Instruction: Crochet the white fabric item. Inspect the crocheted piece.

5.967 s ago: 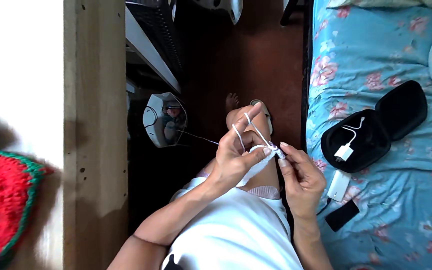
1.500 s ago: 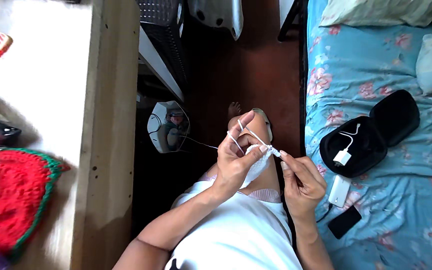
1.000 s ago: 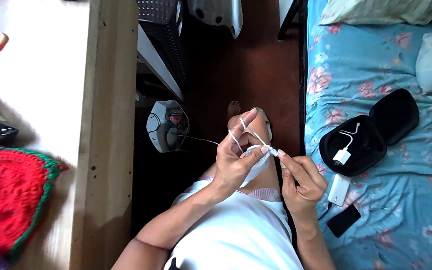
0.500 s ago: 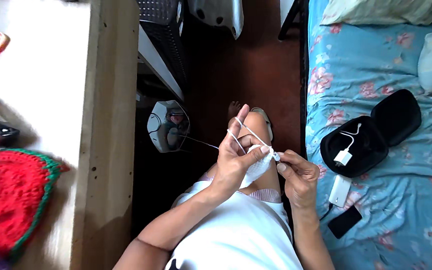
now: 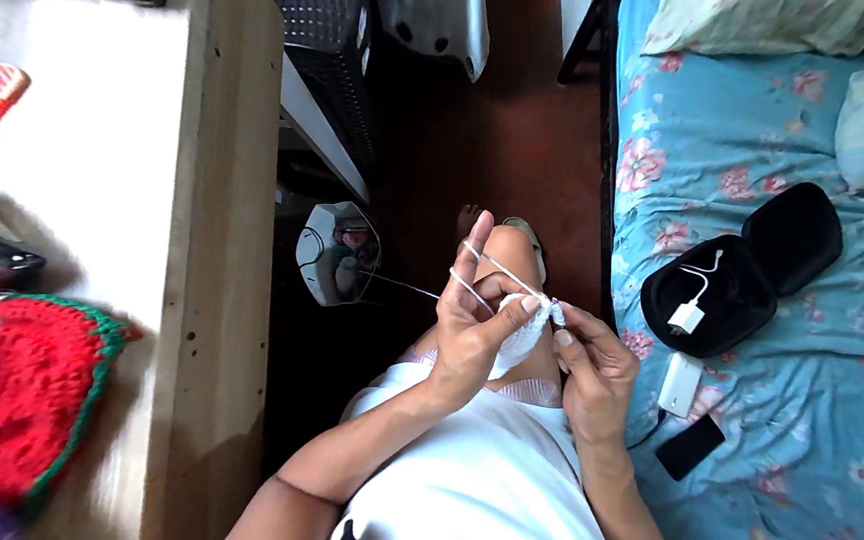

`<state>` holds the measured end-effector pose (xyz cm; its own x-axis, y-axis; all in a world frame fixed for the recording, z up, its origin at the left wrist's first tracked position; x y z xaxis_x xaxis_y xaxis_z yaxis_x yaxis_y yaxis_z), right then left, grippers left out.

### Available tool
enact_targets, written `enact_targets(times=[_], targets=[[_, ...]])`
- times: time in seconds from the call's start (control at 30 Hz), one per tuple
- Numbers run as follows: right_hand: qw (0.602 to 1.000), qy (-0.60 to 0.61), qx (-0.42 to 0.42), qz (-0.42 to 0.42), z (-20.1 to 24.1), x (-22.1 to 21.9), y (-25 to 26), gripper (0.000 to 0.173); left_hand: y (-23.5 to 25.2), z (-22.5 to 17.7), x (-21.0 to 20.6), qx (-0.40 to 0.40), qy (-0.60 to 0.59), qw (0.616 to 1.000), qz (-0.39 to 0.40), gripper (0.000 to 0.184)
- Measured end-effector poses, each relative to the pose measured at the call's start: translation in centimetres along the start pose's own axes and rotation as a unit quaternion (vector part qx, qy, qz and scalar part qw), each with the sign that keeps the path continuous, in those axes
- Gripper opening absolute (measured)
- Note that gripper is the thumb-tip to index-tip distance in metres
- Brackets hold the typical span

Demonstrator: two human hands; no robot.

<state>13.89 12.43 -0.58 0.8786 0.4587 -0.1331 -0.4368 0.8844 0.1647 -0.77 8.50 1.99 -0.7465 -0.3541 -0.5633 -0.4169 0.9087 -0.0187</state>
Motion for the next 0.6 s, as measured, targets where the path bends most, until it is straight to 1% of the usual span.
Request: enact_targets(times=[0.13, 0.23, 0.37, 0.6], targets=[[0.986, -0.151, 0.071, -0.027, 1.1, -0.2, -0.1, 0.02, 0.0, -0.1, -0.1, 0.021, -0.008, 1.0, -0.004, 0.088], [0.97, -0.213, 0.113, -0.032, 1.5, -0.2, -0.1, 0.018, 0.0, -0.1, -0.1, 0.031, -0.005, 0.999, -0.007, 0.086], [0.959, -0.247, 0.136, -0.027, 1.5, 0.0, -0.1, 0.017, 0.0, -0.2, -0.1, 0.036, 0.006, 0.999, -0.005, 0.084], [0.954, -0.26, 0.148, -0.022, 1.4, 0.0, 0.0, 0.017, 0.0, -0.3, -0.1, 0.037, 0.005, 0.999, -0.007, 0.082]])
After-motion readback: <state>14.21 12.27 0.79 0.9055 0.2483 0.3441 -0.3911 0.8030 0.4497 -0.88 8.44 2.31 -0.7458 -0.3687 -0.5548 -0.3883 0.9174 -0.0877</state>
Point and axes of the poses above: each hand's wrist, its own y-axis towards the middle knuckle, its own x-axis out of the back of the hand, z = x × y, the point moved 2 cm from there along y, towards the middle knuckle, and after that the axes turned 5 degrees about z, right-handed, at the moved point
